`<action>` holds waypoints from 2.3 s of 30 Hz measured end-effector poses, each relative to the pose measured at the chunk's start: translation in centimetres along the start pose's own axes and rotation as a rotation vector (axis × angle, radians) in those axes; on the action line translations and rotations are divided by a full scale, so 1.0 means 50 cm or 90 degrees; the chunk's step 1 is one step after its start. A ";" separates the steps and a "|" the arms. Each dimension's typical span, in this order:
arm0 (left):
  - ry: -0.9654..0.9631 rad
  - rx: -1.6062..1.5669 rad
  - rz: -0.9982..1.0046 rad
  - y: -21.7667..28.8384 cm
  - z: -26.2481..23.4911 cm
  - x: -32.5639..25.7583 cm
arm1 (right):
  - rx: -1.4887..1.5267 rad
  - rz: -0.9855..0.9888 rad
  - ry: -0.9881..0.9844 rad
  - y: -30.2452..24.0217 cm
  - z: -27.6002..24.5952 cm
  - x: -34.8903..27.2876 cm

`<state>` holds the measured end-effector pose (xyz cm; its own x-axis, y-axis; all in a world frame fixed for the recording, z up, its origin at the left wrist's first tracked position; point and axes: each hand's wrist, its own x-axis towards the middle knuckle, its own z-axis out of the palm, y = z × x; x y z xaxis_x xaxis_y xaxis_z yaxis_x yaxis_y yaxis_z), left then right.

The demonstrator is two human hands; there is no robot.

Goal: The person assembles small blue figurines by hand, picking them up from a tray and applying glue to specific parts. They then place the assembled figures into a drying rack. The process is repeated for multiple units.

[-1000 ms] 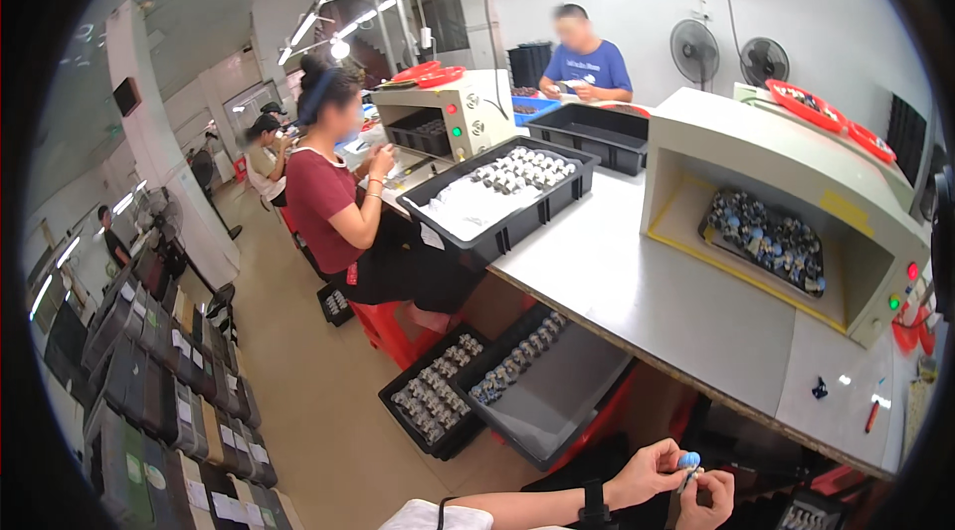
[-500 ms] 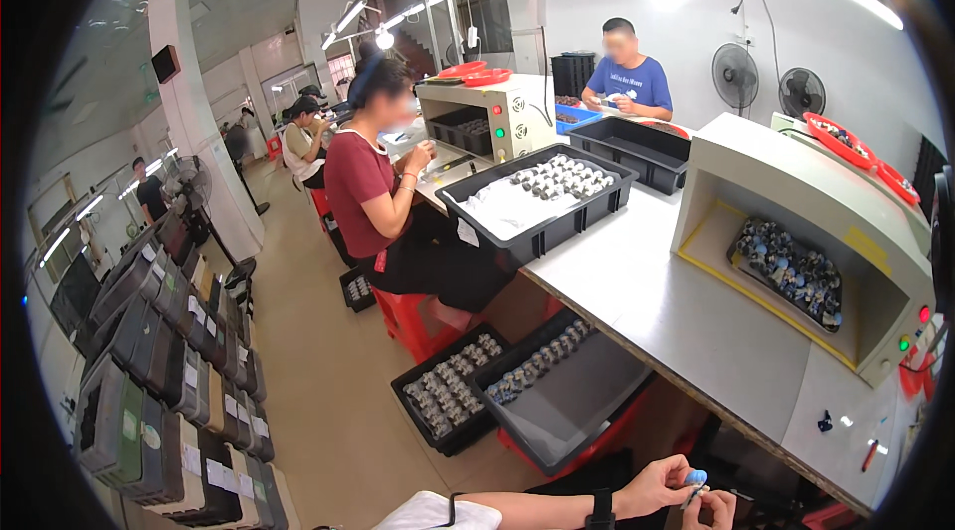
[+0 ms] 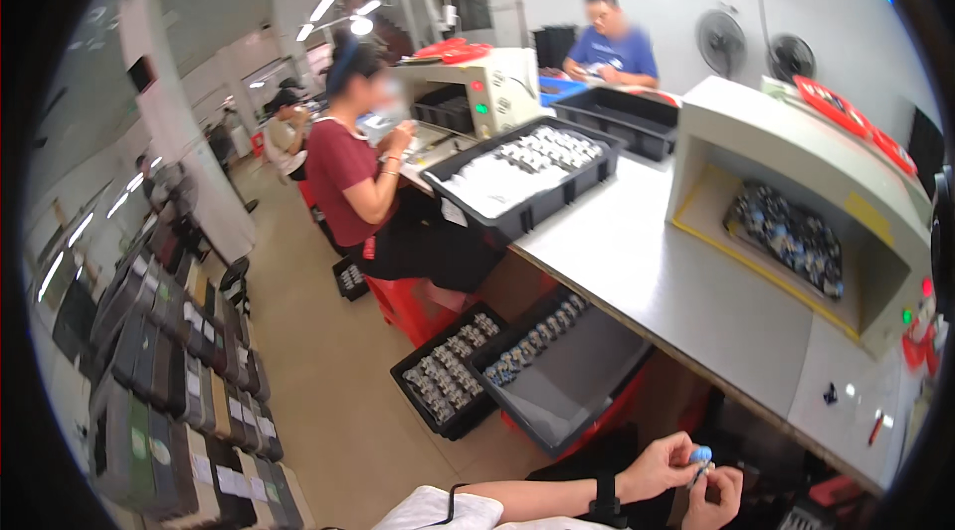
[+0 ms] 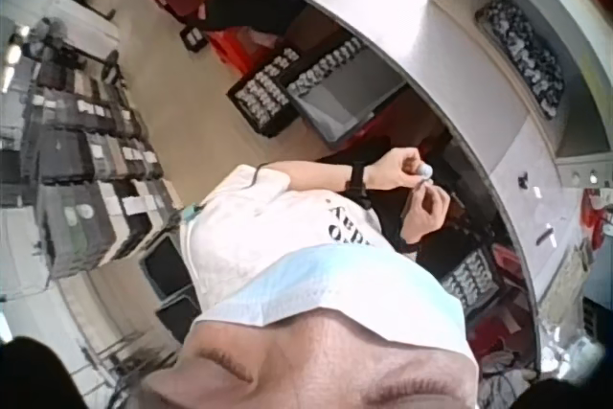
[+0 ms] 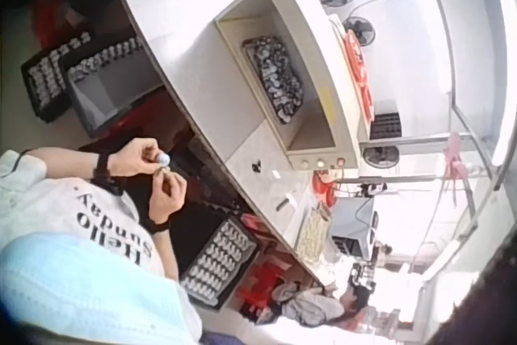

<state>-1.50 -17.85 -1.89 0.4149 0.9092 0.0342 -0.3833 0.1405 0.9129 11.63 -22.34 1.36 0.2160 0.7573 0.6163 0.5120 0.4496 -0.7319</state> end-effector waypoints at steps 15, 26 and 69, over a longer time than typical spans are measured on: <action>0.043 -0.100 -0.045 0.082 0.026 -0.011 | 0.015 0.058 0.019 -0.012 -0.005 0.006; 0.055 -0.110 -0.089 0.087 0.019 -0.010 | 0.018 0.062 0.017 -0.011 0.005 0.006; 0.065 -0.105 -0.007 0.065 0.012 -0.007 | 0.037 0.078 0.005 -0.007 0.021 0.004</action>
<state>-2.39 -17.93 1.30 0.3367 0.9413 -0.0248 -0.5132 0.2055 0.8333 10.60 -21.87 1.42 0.2803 0.8052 0.5226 0.4318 0.3805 -0.8178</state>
